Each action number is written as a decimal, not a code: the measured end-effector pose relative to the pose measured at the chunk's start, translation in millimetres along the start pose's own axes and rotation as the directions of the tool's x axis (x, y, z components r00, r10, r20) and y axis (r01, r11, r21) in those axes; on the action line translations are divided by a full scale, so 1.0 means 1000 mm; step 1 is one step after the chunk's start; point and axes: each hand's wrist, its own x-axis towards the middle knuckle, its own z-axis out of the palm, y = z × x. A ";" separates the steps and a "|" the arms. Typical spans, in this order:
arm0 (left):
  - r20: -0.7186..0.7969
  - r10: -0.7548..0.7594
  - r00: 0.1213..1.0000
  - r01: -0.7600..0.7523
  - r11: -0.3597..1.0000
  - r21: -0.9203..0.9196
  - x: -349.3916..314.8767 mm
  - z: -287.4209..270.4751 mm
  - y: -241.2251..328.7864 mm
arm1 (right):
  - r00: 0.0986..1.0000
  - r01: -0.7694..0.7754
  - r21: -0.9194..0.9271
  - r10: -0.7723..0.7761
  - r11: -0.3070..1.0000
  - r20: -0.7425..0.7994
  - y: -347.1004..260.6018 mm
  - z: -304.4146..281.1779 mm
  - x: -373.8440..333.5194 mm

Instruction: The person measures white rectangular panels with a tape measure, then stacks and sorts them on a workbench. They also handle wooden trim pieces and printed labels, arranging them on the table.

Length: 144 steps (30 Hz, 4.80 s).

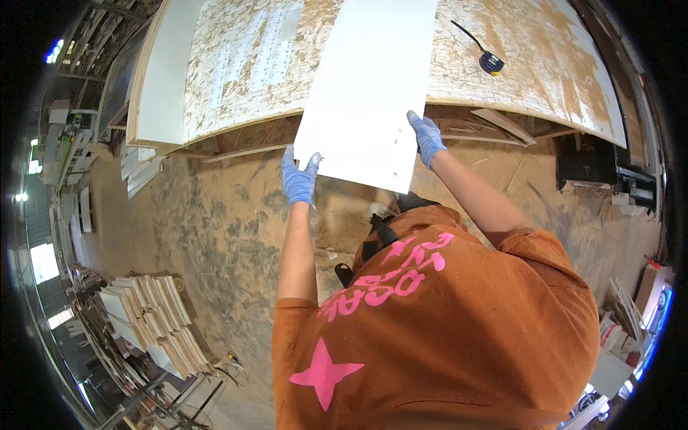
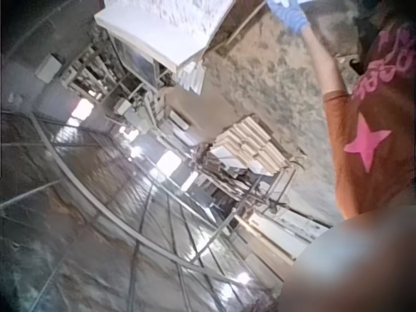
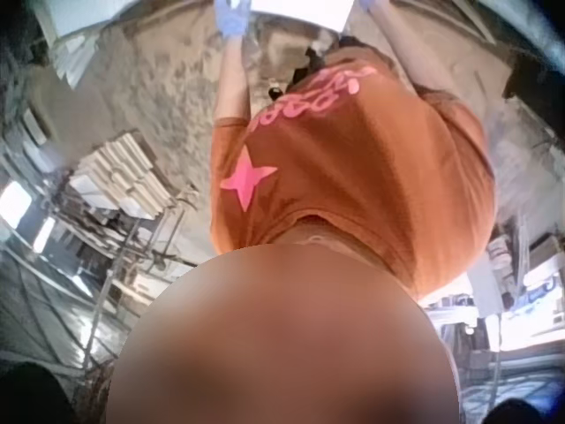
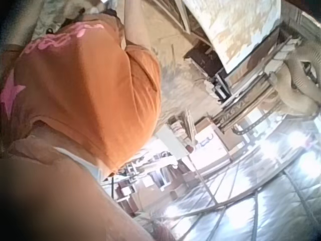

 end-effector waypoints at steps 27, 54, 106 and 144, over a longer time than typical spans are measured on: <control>0.484 0.229 0.845 -0.167 0.972 -0.167 -0.140 0.055 0.022 | 0.985 -0.171 0.089 0.169 0.981 0.032 -0.017 -0.192 -0.063; 0.462 0.256 0.849 -0.088 0.931 -0.355 -0.132 0.059 0.019 | 0.977 -0.208 -0.027 0.206 0.978 -0.053 -0.017 -0.183 -0.048; 0.605 0.182 0.775 -0.024 0.965 -0.260 -0.125 0.087 -0.006 | 0.953 0.000 0.106 0.033 0.994 -0.302 -0.024 -0.234 -0.099; 0.796 0.308 0.522 0.633 -0.765 -0.120 -0.068 0.000 0.194 | 0.990 -0.018 0.156 0.039 0.988 -0.136 -0.071 -0.237 -0.022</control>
